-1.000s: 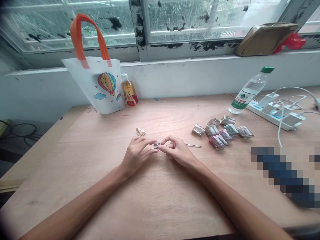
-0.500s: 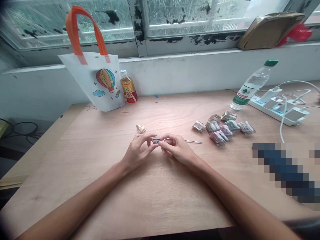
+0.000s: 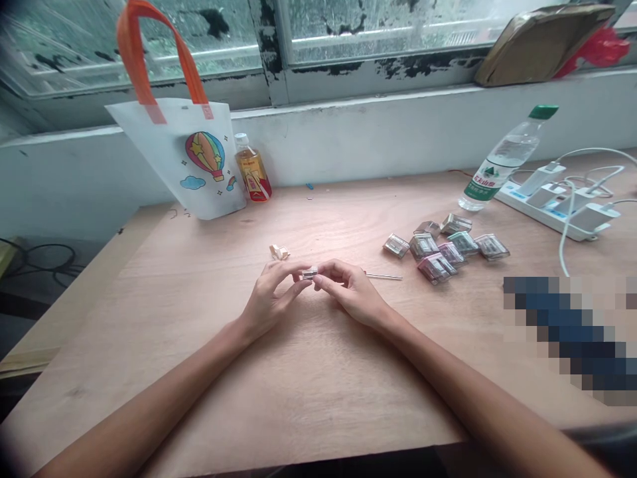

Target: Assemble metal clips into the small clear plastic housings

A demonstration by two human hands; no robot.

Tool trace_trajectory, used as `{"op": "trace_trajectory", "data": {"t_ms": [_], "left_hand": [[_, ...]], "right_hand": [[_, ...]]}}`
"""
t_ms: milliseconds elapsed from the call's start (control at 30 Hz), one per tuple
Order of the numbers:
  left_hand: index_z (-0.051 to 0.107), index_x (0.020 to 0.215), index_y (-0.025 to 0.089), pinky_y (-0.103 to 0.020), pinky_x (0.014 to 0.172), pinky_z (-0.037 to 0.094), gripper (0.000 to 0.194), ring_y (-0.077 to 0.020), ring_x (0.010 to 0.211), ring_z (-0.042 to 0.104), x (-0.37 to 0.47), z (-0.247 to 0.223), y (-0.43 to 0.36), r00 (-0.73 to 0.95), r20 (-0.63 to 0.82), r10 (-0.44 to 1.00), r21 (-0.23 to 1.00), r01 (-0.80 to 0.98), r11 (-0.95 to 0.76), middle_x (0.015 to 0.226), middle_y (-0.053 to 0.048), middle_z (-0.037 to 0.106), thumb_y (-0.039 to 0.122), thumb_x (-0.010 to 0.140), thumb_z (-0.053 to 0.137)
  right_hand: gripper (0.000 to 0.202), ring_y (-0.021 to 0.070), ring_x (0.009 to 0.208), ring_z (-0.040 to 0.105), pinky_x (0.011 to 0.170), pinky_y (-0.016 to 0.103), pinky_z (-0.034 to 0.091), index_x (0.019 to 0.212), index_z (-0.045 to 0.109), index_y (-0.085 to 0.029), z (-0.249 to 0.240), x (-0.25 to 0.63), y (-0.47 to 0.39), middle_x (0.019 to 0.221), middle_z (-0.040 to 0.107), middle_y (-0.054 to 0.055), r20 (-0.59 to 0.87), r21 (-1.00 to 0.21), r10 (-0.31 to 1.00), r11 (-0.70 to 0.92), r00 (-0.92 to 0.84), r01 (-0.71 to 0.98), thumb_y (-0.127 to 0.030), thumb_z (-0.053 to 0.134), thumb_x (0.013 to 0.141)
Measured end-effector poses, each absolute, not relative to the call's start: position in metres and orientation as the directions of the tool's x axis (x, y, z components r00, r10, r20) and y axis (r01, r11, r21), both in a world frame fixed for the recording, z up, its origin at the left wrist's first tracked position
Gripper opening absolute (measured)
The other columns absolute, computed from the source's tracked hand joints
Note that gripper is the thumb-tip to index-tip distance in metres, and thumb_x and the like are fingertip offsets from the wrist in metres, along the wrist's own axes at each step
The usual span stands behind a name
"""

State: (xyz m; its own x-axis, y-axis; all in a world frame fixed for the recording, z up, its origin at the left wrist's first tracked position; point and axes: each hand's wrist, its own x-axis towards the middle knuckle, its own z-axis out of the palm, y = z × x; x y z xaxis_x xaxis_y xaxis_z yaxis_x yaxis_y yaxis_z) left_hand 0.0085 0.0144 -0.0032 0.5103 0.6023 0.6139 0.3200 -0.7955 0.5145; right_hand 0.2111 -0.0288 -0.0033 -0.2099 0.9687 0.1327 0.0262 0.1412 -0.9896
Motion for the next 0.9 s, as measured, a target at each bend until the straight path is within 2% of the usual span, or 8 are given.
{"op": "trace_trajectory", "data": {"t_ms": [100, 267, 400, 567, 900], "left_hand": [[0.066, 0.119, 0.024, -0.039, 0.098, 0.046, 0.023, -0.0151, 0.082, 0.069, 0.0089, -0.0034, 0.0135, 0.469, 0.624, 0.625, 0.516, 0.354, -0.780, 0.102, -0.003, 0.077, 0.031, 0.097, 0.066], [0.067, 0.119, 0.024, -0.038, 0.097, 0.046, 0.024, -0.0163, 0.087, 0.070, 0.0096, -0.0019, 0.0117, 0.434, 0.639, 0.635, 0.514, 0.373, -0.772, 0.102, -0.003, 0.077, 0.029, 0.096, 0.068], [0.067, 0.120, 0.025, -0.039, 0.098, 0.046, 0.023, -0.0176, 0.091, 0.070, 0.0094, -0.0011, 0.0116, 0.431, 0.630, 0.646, 0.528, 0.372, -0.763, 0.099, -0.002, 0.077, 0.027, 0.097, 0.066], [0.066, 0.119, 0.025, -0.041, 0.100, 0.050, 0.024, -0.0168, 0.090, 0.070, 0.0096, -0.0024, 0.0120, 0.421, 0.603, 0.678, 0.601, 0.319, -0.733, 0.110, -0.004, 0.076, 0.028, 0.096, 0.068], [0.067, 0.105, 0.023, -0.045, 0.099, 0.053, 0.019, -0.0203, 0.093, 0.072, 0.0131, -0.0011, 0.0103, 0.374, 0.587, 0.718, 0.650, 0.312, -0.693, 0.099, -0.004, 0.076, 0.033, 0.091, 0.074]], "right_hand": [[0.026, 0.0135, 0.070, 0.056, 0.058, 0.026, 0.041, 0.098, 0.059, -0.022, -0.0070, 0.2092, -0.0289, 0.090, 0.065, 0.002, 0.185, -0.981, 0.975, 0.191, -0.124, 0.042, -0.046, 0.067, 0.093], [0.022, 0.0128, 0.068, 0.054, 0.058, 0.027, 0.042, 0.096, 0.060, -0.023, -0.0107, 0.2071, -0.0299, 0.096, 0.064, 0.003, 0.293, -0.930, 0.955, 0.298, -0.054, 0.216, -0.044, 0.066, 0.094], [0.021, 0.0129, 0.069, 0.055, 0.058, 0.027, 0.044, 0.098, 0.062, -0.023, -0.0099, 0.2051, -0.0310, 0.100, 0.065, 0.003, 0.286, -0.931, 0.957, 0.291, -0.056, 0.222, -0.043, 0.064, 0.095], [0.022, 0.0148, 0.075, 0.058, 0.061, 0.028, 0.047, 0.097, 0.064, -0.023, -0.0100, 0.2038, -0.0322, 0.102, 0.067, 0.005, 0.295, -0.928, 0.954, 0.301, -0.058, 0.219, -0.044, 0.064, 0.095], [0.023, 0.0167, 0.077, 0.061, 0.060, 0.029, 0.048, 0.097, 0.065, -0.023, -0.0116, 0.2057, -0.0316, 0.103, 0.069, 0.006, 0.326, -0.906, 0.943, 0.331, -0.062, 0.263, -0.045, 0.063, 0.095]]}}
